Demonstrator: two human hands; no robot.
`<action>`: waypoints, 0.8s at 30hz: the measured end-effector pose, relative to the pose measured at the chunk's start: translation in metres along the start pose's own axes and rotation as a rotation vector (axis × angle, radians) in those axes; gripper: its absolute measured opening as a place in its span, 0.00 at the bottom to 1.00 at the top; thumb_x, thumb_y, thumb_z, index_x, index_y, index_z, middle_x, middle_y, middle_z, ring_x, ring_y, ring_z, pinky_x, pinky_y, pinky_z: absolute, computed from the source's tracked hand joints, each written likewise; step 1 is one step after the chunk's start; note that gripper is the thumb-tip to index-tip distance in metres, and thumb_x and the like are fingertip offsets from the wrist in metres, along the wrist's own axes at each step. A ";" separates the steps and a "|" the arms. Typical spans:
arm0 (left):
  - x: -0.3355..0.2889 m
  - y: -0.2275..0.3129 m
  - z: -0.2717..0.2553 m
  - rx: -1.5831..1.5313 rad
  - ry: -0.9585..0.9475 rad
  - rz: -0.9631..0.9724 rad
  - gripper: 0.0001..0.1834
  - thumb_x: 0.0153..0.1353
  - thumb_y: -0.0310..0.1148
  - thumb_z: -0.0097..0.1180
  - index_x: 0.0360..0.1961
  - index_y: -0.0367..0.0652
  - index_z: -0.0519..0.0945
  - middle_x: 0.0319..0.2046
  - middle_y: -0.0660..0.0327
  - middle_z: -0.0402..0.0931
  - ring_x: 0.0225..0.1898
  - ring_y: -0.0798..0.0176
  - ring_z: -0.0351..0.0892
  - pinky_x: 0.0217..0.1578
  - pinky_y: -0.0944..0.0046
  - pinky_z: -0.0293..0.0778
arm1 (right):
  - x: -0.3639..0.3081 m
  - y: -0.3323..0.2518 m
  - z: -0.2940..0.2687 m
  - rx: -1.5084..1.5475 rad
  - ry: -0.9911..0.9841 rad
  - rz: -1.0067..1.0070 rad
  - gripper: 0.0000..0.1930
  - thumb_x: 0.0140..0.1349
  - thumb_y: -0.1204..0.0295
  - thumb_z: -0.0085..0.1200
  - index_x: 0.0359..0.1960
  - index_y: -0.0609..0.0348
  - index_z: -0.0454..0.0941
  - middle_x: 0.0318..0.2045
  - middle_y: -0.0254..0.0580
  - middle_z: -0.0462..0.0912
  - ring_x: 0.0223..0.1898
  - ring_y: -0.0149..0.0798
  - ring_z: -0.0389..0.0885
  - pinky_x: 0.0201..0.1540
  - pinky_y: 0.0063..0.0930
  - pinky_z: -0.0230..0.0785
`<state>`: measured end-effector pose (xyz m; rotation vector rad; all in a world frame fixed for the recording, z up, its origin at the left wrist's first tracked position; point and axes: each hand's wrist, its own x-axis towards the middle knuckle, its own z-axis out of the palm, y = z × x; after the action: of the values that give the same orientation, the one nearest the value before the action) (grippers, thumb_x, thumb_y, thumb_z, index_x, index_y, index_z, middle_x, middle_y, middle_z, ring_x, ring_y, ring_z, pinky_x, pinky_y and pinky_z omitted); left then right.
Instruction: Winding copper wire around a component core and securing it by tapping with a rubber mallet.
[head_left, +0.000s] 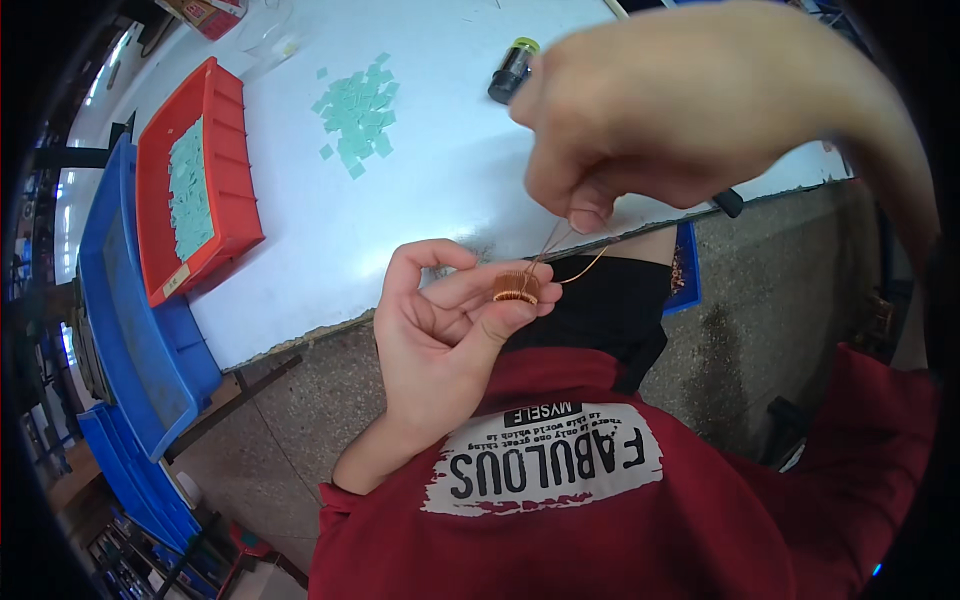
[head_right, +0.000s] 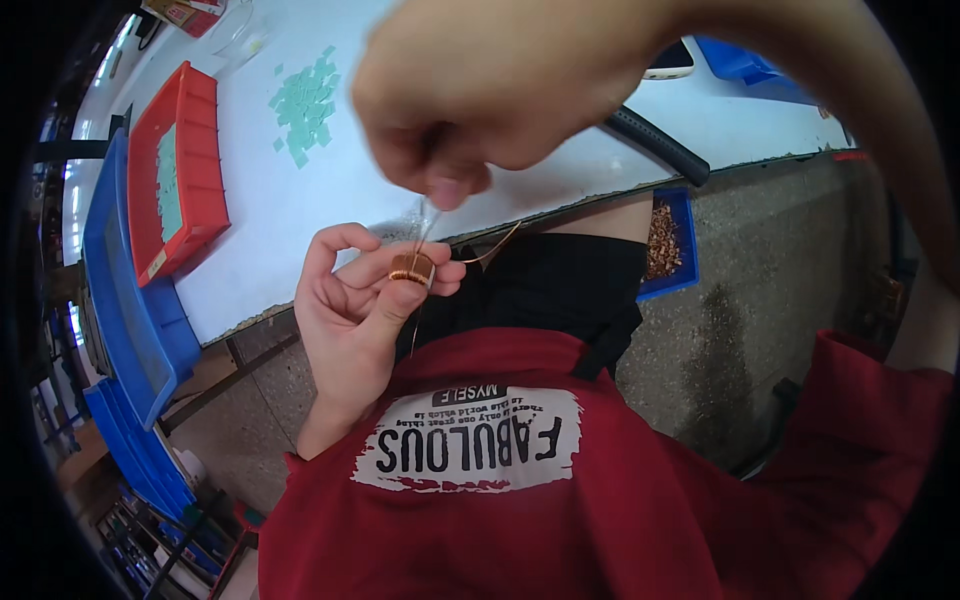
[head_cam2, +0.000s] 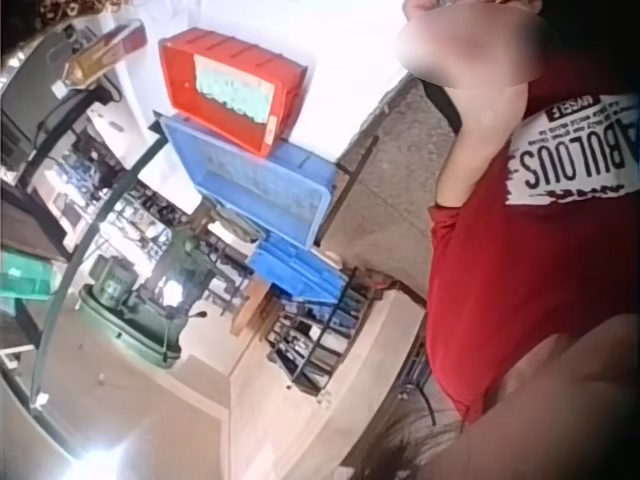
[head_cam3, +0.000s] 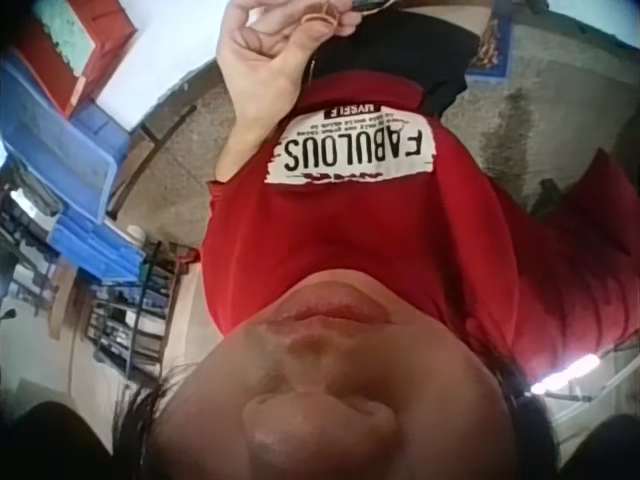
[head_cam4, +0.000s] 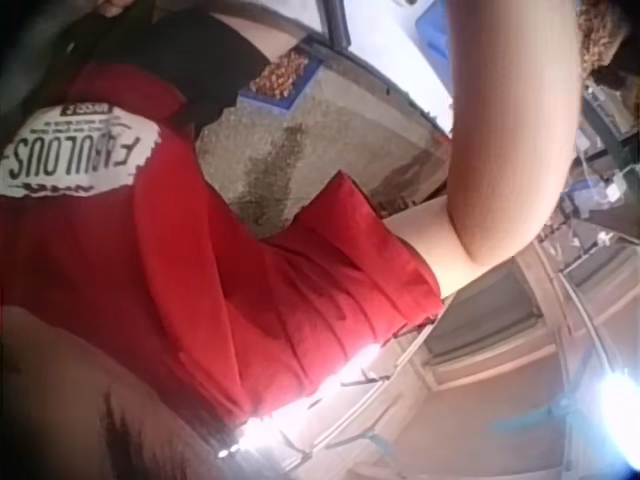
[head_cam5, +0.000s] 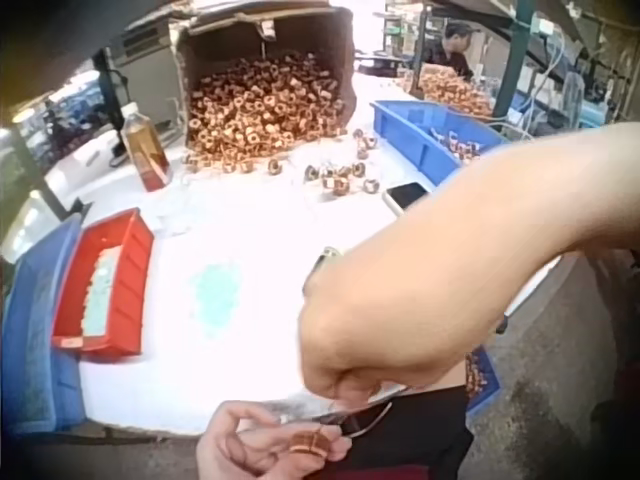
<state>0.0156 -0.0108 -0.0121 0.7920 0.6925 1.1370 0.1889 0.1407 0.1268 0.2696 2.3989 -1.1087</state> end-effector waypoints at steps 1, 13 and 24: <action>0.000 0.000 0.000 0.000 -0.015 -0.006 0.19 0.59 0.16 0.52 0.45 0.35 0.56 0.42 0.39 0.76 0.44 0.55 0.80 0.48 0.59 0.77 | 0.002 -0.001 0.000 -0.013 0.008 0.006 0.11 0.61 0.71 0.48 0.25 0.68 0.71 0.18 0.45 0.71 0.21 0.39 0.64 0.28 0.33 0.61; 0.003 0.020 -0.007 -0.101 -0.036 0.035 0.23 0.57 0.15 0.54 0.49 0.35 0.57 0.42 0.41 0.76 0.45 0.54 0.78 0.49 0.59 0.74 | 0.009 -0.019 0.030 -0.441 0.811 0.135 0.13 0.53 0.65 0.58 0.34 0.60 0.77 0.32 0.40 0.77 0.34 0.40 0.74 0.38 0.31 0.64; 0.001 0.009 -0.013 -0.238 -0.005 0.027 0.21 0.58 0.22 0.58 0.48 0.38 0.61 0.44 0.48 0.77 0.52 0.59 0.73 0.56 0.60 0.65 | 0.020 0.004 0.127 -0.674 1.081 0.006 0.09 0.46 0.68 0.60 0.29 0.53 0.78 0.28 0.27 0.76 0.34 0.31 0.73 0.41 0.39 0.53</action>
<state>0.0006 -0.0055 -0.0122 0.6035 0.5315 1.2158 0.2162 0.0465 0.0430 0.7710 3.4952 0.0022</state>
